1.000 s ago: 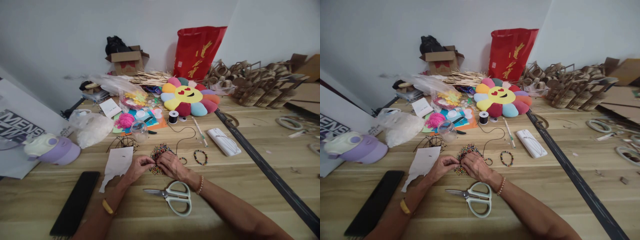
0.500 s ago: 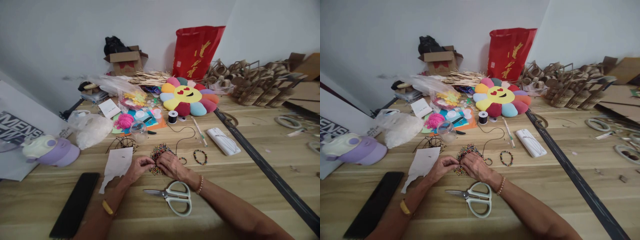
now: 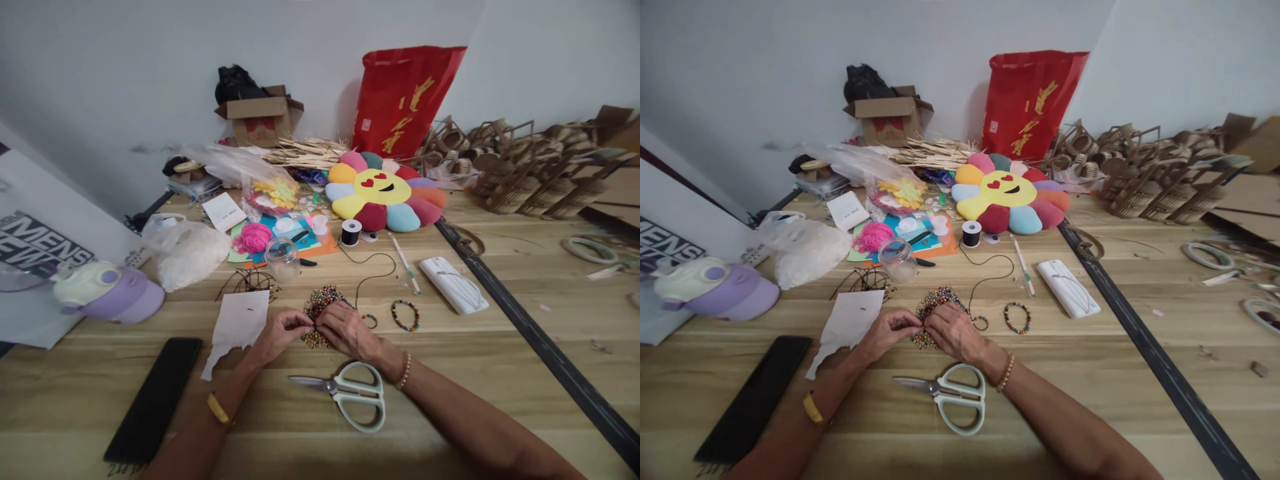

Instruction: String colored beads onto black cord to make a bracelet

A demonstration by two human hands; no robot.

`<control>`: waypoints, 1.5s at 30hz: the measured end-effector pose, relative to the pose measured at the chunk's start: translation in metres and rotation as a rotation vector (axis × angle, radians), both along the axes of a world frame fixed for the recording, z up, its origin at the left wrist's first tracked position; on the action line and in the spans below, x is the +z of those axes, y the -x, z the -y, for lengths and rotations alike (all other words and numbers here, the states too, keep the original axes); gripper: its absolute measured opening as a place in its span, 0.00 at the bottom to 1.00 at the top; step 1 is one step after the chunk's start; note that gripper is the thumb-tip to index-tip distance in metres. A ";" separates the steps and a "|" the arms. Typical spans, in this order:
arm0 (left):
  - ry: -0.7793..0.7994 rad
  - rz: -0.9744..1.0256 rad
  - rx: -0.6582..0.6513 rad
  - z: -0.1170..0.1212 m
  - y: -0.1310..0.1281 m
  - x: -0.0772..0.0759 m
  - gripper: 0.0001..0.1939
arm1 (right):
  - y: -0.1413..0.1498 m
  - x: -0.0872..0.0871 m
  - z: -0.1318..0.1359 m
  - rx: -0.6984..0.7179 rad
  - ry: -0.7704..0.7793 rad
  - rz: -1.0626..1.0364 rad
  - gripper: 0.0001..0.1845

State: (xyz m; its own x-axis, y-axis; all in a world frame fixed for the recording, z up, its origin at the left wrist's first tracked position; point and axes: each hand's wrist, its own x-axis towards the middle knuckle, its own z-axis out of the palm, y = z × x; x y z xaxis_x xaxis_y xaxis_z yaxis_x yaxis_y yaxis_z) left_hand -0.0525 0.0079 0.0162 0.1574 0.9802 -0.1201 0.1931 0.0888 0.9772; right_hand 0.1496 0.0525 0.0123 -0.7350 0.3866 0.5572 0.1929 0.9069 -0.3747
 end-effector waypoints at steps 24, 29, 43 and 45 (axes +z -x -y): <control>-0.082 -0.047 -0.016 0.001 -0.002 -0.003 0.08 | 0.000 -0.005 0.002 0.025 0.085 -0.024 0.07; -0.074 -0.049 -0.007 0.002 -0.002 0.000 0.08 | 0.001 -0.005 0.002 0.024 0.091 -0.031 0.06; -0.066 -0.051 -0.013 0.004 -0.002 0.000 0.07 | 0.001 -0.006 0.002 0.024 0.089 -0.029 0.07; -0.083 -0.052 -0.009 0.003 -0.002 0.000 0.06 | 0.001 -0.008 0.002 0.018 0.104 -0.033 0.06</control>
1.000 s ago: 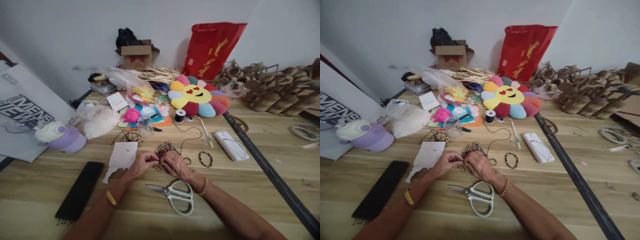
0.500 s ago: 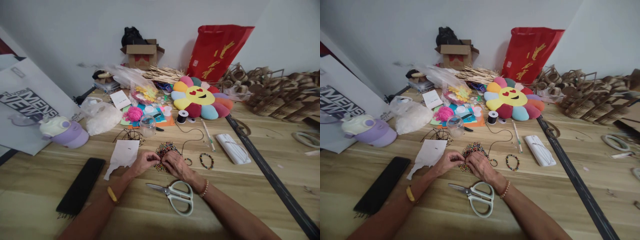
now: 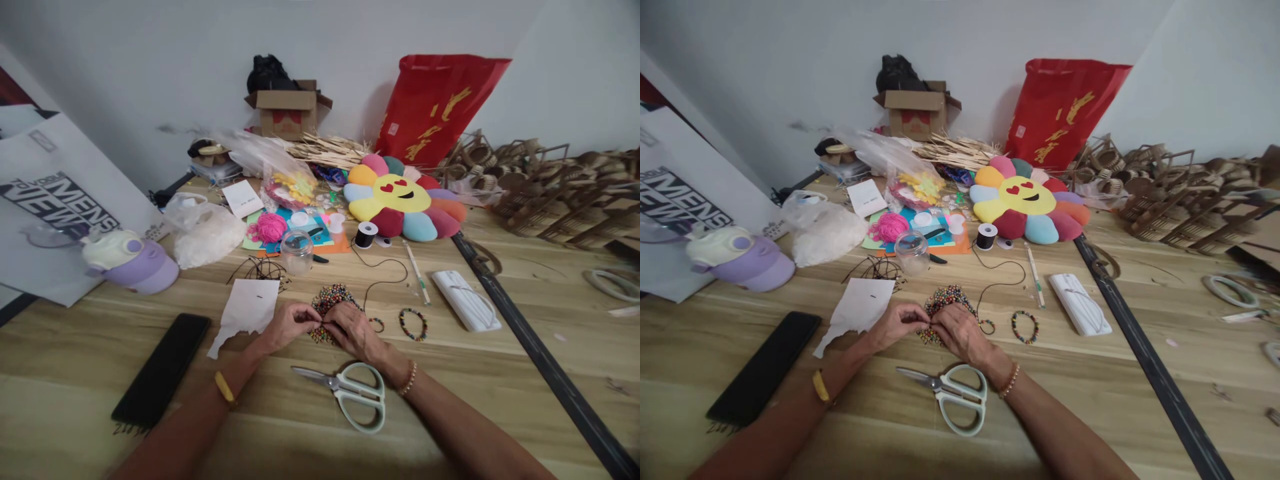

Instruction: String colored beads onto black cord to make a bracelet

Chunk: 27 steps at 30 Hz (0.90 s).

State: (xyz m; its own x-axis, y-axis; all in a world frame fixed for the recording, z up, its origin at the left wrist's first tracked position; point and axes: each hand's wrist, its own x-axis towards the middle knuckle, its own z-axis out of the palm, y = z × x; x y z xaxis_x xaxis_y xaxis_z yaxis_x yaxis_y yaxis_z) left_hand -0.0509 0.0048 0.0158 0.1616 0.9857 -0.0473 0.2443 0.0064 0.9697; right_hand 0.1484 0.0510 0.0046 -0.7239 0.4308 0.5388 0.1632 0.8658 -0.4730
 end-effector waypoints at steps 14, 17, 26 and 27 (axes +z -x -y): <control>0.042 0.105 0.033 -0.001 -0.003 -0.007 0.11 | -0.001 0.006 0.003 -0.007 0.013 -0.009 0.06; 0.034 0.087 0.028 -0.001 -0.003 -0.006 0.11 | -0.002 0.006 0.003 0.004 -0.001 -0.036 0.03; -0.093 -0.010 -0.025 0.002 -0.004 0.004 0.11 | -0.001 0.007 0.003 -0.011 -0.033 -0.001 0.03; -0.098 -0.014 -0.024 0.002 -0.004 0.005 0.11 | -0.001 0.008 0.003 -0.031 -0.042 -0.005 0.04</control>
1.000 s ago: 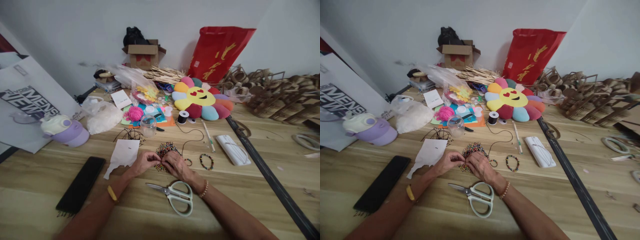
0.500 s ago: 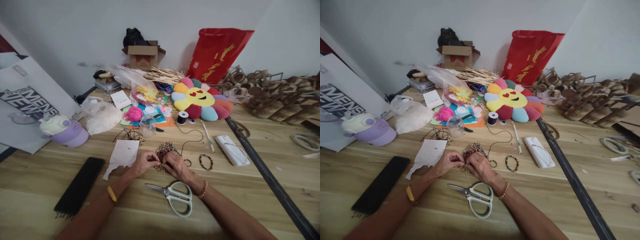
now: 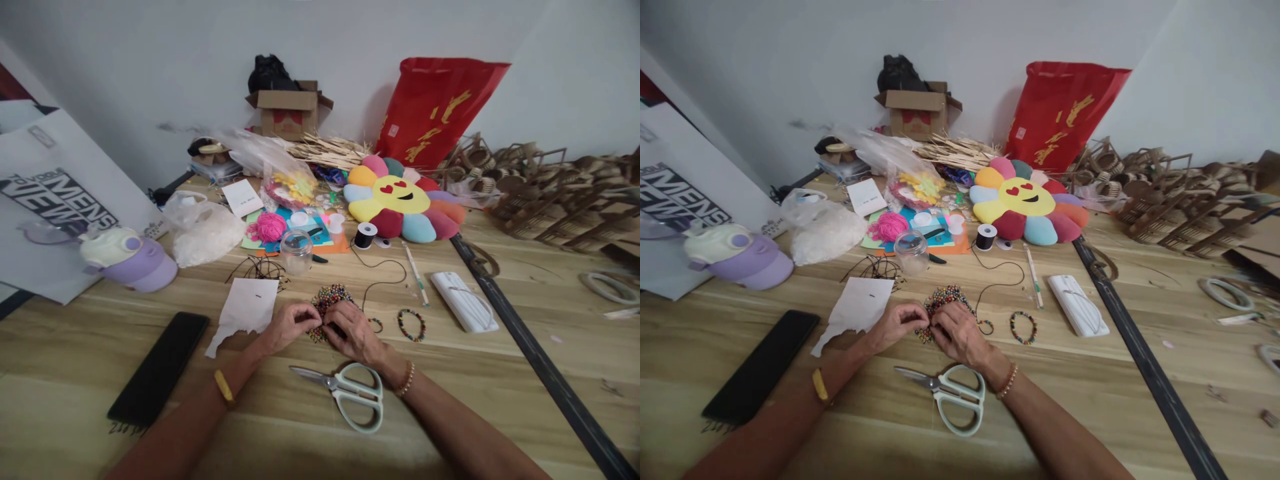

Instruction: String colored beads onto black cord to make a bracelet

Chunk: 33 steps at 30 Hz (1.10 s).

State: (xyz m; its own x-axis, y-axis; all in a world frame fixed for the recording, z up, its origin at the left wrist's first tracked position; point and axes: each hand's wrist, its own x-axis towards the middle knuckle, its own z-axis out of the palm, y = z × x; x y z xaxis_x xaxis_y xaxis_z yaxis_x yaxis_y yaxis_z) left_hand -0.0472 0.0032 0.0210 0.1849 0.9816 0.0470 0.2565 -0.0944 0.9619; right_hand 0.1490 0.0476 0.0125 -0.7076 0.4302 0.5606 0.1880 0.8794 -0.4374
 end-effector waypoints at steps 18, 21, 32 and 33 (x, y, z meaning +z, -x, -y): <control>-0.021 -0.006 0.022 0.000 0.000 0.001 0.11 | -0.001 0.000 0.000 0.027 0.046 -0.059 0.05; -0.043 -0.042 0.048 -0.001 -0.001 0.002 0.10 | -0.001 0.002 -0.001 -0.009 0.047 -0.054 0.06; -0.324 -0.359 0.088 -0.003 -0.004 -0.010 0.04 | -0.004 -0.006 -0.007 -0.178 0.069 -0.052 0.07; -0.344 -0.403 0.070 -0.004 -0.004 -0.011 0.04 | -0.004 -0.006 -0.007 -0.179 0.065 -0.053 0.07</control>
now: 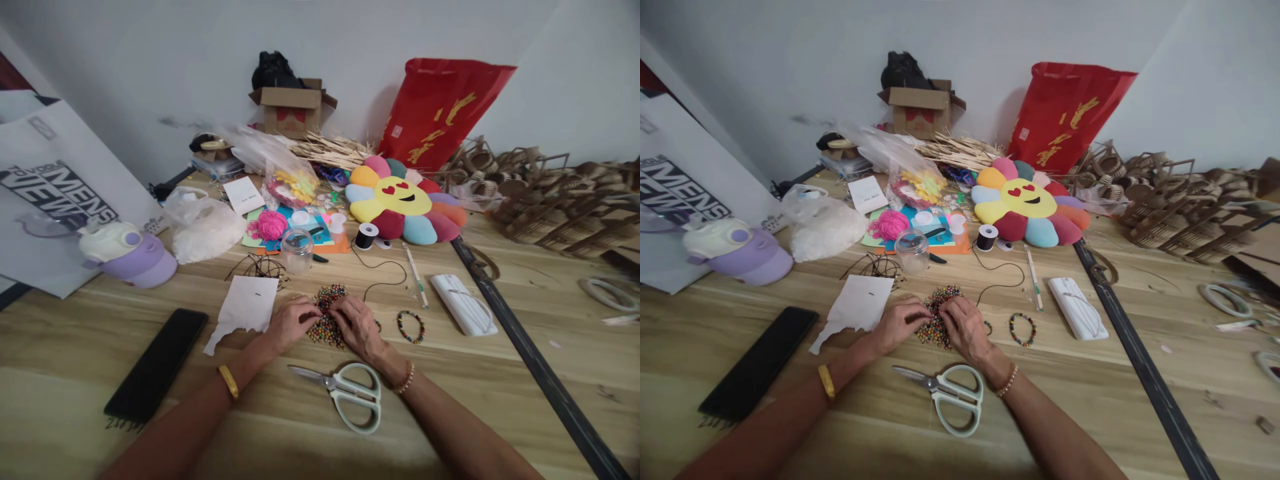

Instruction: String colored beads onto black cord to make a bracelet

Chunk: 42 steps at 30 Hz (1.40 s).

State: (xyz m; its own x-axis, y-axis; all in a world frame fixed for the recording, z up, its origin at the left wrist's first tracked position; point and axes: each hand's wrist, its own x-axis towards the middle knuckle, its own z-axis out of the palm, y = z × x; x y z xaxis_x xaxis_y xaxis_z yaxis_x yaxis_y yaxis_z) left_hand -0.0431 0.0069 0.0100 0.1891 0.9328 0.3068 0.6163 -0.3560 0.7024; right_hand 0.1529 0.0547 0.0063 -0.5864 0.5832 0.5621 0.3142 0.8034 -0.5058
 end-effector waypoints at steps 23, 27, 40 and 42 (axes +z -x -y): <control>-0.017 -0.009 0.014 -0.003 -0.003 0.001 0.04 | 0.000 -0.005 -0.002 0.014 0.026 -0.048 0.07; 0.132 0.193 0.113 -0.005 0.000 0.003 0.03 | 0.000 -0.002 -0.001 0.041 0.012 -0.017 0.06; 0.409 0.498 0.015 -0.005 0.006 -0.003 0.12 | 0.002 0.005 0.004 0.089 -0.016 0.007 0.07; 0.441 0.533 0.009 -0.005 0.007 -0.003 0.13 | 0.002 0.006 0.004 0.094 -0.019 0.010 0.07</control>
